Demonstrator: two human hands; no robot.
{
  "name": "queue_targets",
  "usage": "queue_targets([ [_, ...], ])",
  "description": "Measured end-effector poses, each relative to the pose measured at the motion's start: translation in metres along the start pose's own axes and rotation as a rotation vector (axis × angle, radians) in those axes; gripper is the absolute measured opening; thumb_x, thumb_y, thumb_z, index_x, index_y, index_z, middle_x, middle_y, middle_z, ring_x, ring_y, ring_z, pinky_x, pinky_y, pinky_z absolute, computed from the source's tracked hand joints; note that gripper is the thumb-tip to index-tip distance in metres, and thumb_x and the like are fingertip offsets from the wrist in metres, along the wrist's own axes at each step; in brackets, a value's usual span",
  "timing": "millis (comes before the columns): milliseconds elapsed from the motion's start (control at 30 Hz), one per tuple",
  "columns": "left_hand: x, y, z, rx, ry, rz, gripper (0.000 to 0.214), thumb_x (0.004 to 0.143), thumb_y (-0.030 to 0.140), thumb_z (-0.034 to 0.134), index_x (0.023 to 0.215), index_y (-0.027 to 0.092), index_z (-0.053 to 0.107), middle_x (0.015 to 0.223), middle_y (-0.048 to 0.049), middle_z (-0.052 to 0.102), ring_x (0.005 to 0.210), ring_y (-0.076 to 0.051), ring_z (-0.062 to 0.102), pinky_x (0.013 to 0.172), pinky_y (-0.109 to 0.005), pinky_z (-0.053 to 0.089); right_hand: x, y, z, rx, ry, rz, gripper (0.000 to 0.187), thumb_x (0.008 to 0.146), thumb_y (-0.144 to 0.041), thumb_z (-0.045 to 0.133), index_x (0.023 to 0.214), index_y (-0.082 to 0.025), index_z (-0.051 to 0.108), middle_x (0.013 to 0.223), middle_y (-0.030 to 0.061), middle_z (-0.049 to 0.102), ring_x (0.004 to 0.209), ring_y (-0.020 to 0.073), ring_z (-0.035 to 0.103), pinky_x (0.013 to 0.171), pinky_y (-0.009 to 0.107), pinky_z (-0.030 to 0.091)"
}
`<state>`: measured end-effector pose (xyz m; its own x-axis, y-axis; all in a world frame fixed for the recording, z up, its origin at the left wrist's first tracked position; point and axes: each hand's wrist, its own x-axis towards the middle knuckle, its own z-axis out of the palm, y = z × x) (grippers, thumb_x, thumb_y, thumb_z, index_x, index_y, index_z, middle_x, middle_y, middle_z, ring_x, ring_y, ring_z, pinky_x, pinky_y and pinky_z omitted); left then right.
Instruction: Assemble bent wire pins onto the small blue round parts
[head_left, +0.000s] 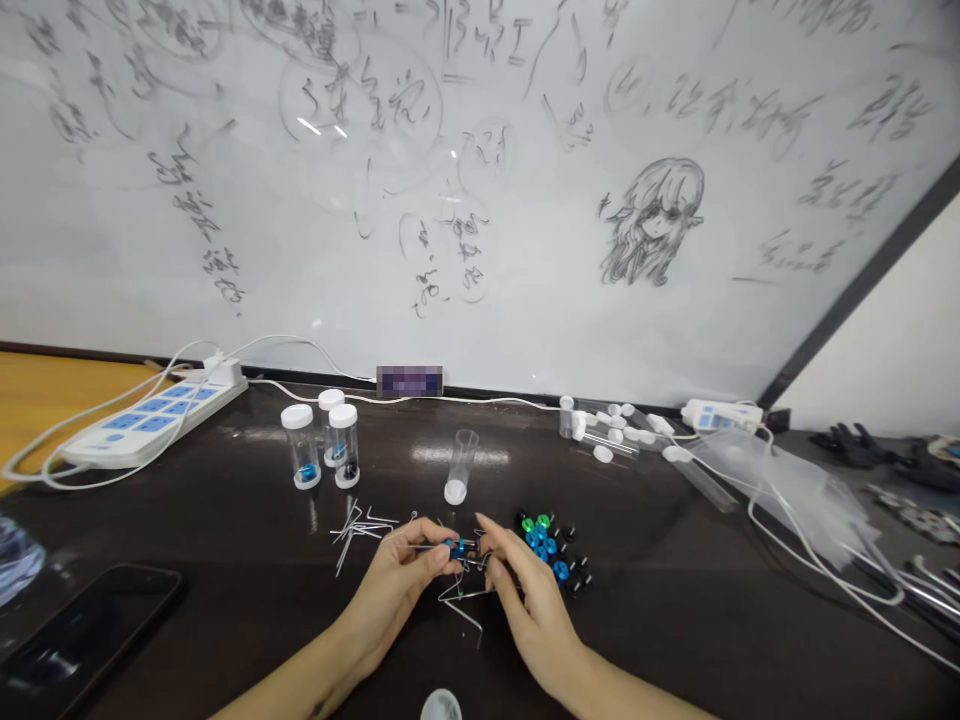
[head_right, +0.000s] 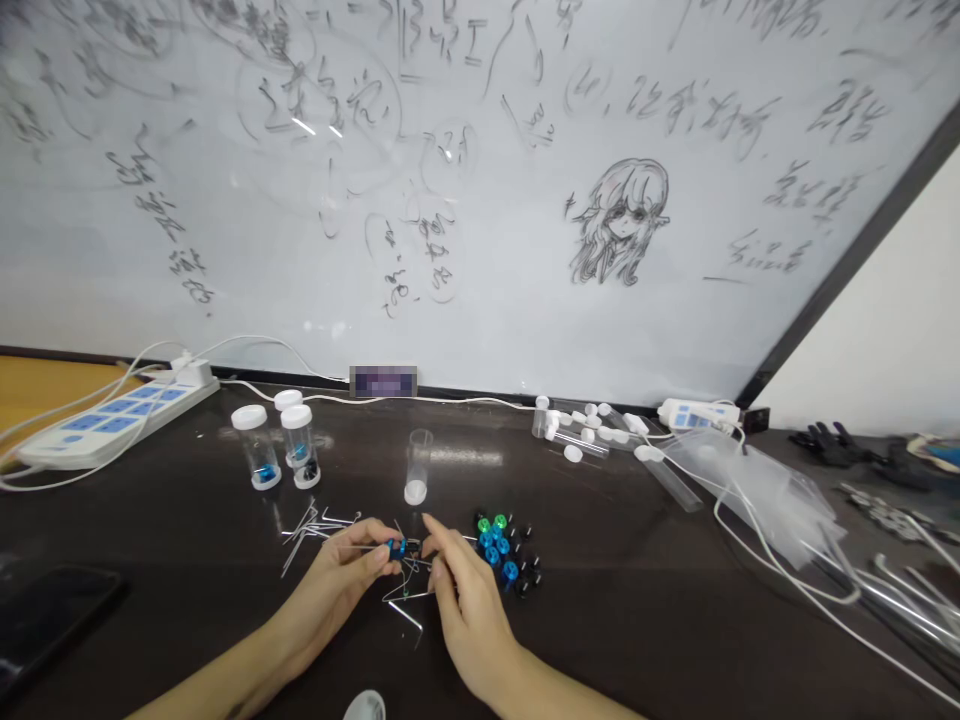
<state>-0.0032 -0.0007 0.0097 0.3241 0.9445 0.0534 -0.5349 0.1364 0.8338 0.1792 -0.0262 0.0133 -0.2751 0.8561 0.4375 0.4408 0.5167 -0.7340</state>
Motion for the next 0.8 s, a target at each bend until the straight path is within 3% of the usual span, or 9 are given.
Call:
queue_targets([
  [167, 0.0000, 0.0011, 0.0015, 0.019, 0.011, -0.023, 0.008, 0.072, 0.020, 0.072, 0.079, 0.016, 0.069, 0.084, -0.0034, 0.066, 0.078, -0.015, 0.060, 0.079, -0.027, 0.045, 0.0008, 0.0008, 0.0001, 0.008, 0.010, -0.002, 0.031, 0.096, -0.017, 0.037, 0.119, -0.024, 0.055, 0.091, 0.0038, 0.060, 0.079, 0.0169, 0.058, 0.075, 0.028, 0.047],
  [500, -0.0014, 0.0029, 0.0035, 0.037, 0.004, -0.028, 0.007, 0.074, 0.021, 0.071, 0.079, 0.016, 0.069, 0.083, -0.0040, 0.067, 0.077, -0.014, 0.059, 0.078, -0.025, 0.045, 0.0036, 0.0004, 0.0002, -0.050, -0.012, 0.000, 0.028, 0.093, -0.014, 0.041, 0.107, -0.022, 0.063, 0.086, 0.0053, 0.064, 0.084, 0.0203, 0.059, 0.080, 0.033, 0.048],
  [700, -0.0011, 0.0028, 0.0030, 0.026, 0.000, -0.029, 0.005, 0.074, 0.019, 0.070, 0.079, 0.016, 0.069, 0.085, -0.0023, 0.064, 0.081, -0.015, 0.059, 0.081, -0.027, 0.045, 0.0013, -0.0014, 0.0010, -0.080, 0.020, -0.003, 0.036, 0.088, -0.012, 0.045, 0.122, -0.024, 0.050, 0.095, 0.0046, 0.061, 0.087, 0.0198, 0.057, 0.083, 0.034, 0.047],
  [800, -0.0006, 0.0015, 0.0018, 0.025, 0.004, -0.024, 0.006, 0.075, 0.019, 0.070, 0.079, 0.016, 0.069, 0.085, -0.0025, 0.065, 0.081, -0.015, 0.059, 0.081, -0.026, 0.045, 0.0007, -0.0008, 0.0010, -0.076, 0.009, -0.016, 0.033, 0.088, -0.010, 0.045, 0.117, -0.023, 0.052, 0.092, 0.0041, 0.060, 0.086, 0.0196, 0.057, 0.081, 0.033, 0.046],
])
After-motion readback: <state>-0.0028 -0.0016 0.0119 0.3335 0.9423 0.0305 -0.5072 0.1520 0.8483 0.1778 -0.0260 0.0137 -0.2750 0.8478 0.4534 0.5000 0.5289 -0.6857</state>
